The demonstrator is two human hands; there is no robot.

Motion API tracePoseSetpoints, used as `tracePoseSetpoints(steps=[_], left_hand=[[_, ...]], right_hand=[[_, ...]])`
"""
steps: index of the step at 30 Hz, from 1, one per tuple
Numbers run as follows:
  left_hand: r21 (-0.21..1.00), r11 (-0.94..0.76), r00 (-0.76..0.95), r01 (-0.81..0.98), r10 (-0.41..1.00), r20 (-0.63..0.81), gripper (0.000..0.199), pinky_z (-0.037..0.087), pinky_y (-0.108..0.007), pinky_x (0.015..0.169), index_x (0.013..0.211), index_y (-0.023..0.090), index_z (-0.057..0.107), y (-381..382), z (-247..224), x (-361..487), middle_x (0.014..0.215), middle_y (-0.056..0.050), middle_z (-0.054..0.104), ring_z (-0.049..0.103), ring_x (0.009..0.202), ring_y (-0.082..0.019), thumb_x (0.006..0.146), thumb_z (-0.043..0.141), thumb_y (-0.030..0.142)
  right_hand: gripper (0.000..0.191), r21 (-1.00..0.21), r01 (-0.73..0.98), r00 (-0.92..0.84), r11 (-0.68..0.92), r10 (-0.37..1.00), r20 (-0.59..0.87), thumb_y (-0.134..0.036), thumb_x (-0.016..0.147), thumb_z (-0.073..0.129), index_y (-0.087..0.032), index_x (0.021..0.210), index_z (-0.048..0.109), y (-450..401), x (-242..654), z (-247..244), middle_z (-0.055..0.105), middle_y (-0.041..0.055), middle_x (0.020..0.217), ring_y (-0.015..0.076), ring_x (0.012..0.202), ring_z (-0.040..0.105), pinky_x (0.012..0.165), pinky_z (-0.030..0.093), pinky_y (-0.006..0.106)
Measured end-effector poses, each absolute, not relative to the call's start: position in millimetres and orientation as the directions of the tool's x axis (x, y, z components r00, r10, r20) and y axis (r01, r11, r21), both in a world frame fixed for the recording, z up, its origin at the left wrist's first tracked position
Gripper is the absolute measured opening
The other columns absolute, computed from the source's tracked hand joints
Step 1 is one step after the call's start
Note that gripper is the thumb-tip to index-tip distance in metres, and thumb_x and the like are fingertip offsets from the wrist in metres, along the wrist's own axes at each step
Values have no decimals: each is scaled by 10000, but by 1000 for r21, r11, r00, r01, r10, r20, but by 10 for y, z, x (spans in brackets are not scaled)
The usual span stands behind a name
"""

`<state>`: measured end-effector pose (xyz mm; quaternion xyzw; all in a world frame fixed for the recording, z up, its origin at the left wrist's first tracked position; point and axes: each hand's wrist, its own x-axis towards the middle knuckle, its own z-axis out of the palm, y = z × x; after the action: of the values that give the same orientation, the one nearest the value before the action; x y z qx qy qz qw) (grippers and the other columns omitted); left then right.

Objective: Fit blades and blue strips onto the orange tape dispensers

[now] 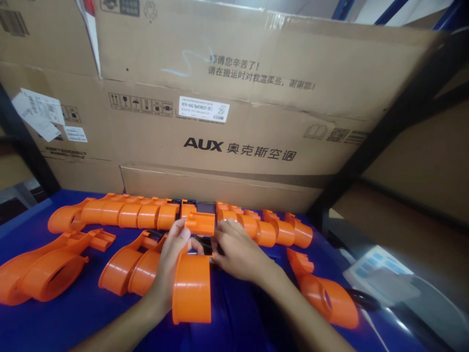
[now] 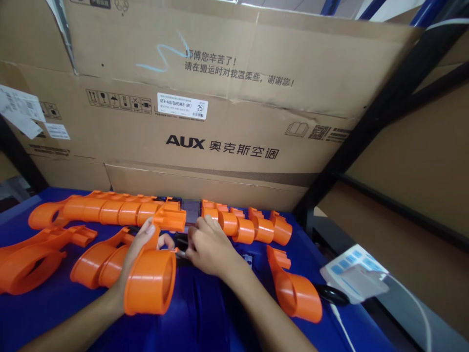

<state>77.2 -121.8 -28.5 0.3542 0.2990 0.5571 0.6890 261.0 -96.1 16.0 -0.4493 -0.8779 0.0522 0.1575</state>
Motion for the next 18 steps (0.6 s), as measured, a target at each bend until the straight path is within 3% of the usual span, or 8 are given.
tracePoseSetpoints(steps=[2, 4, 6, 8, 12, 18], left_hand=[[851, 33, 64, -525, 998, 1, 474, 417, -238, 537, 1085, 237, 528, -1284, -233, 832, 630, 28, 652, 573, 528, -144, 836, 698, 603], [877, -3, 29, -481, 999, 19, 444, 434, -236, 562, 1124, 225, 513, -1350, -169, 888, 650, 8, 683, 603, 560, -153, 873, 672, 555], [886, 3, 65, -463, 997, 31, 453, 452, -247, 578, 1162, 216, 495, -1393, -115, 926, 673, -10, 708, 631, 572, -167, 879, 666, 525], [885, 5, 92, -466, 995, 42, 483, 468, -259, 589, 1205, 213, 473, -1408, -82, 944, 695, -20, 726, 651, 574, -177, 876, 669, 508], [895, 9, 98, -445, 994, 38, 470, 485, -259, 609, 1211, 195, 479, -1396, -83, 946, 708, -43, 743, 684, 612, -194, 888, 656, 487], [865, 39, 111, -500, 994, 20, 516, 514, -271, 659, 1275, 198, 478, -1388, -160, 964, 729, -38, 751, 719, 656, -208, 883, 685, 462]], right_hand=[[82, -358, 768, -447, 531, 845, 295, -123, 779, 616, -199, 754, 600, -961, 2669, 199, 628, 40, 808, 217, 817, 554, 741, 408, 320], [93, -558, 691, -313, 460, 886, 343, -147, 801, 582, -216, 749, 549, -950, 2734, 211, 622, 10, 737, 191, 718, 563, 666, 400, 292], [101, -770, 491, -212, 407, 914, 347, -204, 846, 564, -230, 764, 511, -936, 2794, 195, 632, -7, 706, 174, 661, 583, 626, 410, 273], [118, -887, 274, -157, 372, 927, 340, -271, 885, 571, -235, 788, 514, -929, 2845, 162, 631, -19, 676, 163, 634, 587, 602, 419, 259], [173, -937, 81, -52, 341, 940, 338, -365, 930, 628, -212, 852, 634, -959, 2911, 91, 568, -42, 592, 117, 528, 484, 513, 370, 232], [202, -938, -74, -17, 339, 940, 341, -377, 863, 772, -186, 842, 709, -1036, 2927, 7, 739, 44, 750, 124, 572, 588, 544, 494, 252]])
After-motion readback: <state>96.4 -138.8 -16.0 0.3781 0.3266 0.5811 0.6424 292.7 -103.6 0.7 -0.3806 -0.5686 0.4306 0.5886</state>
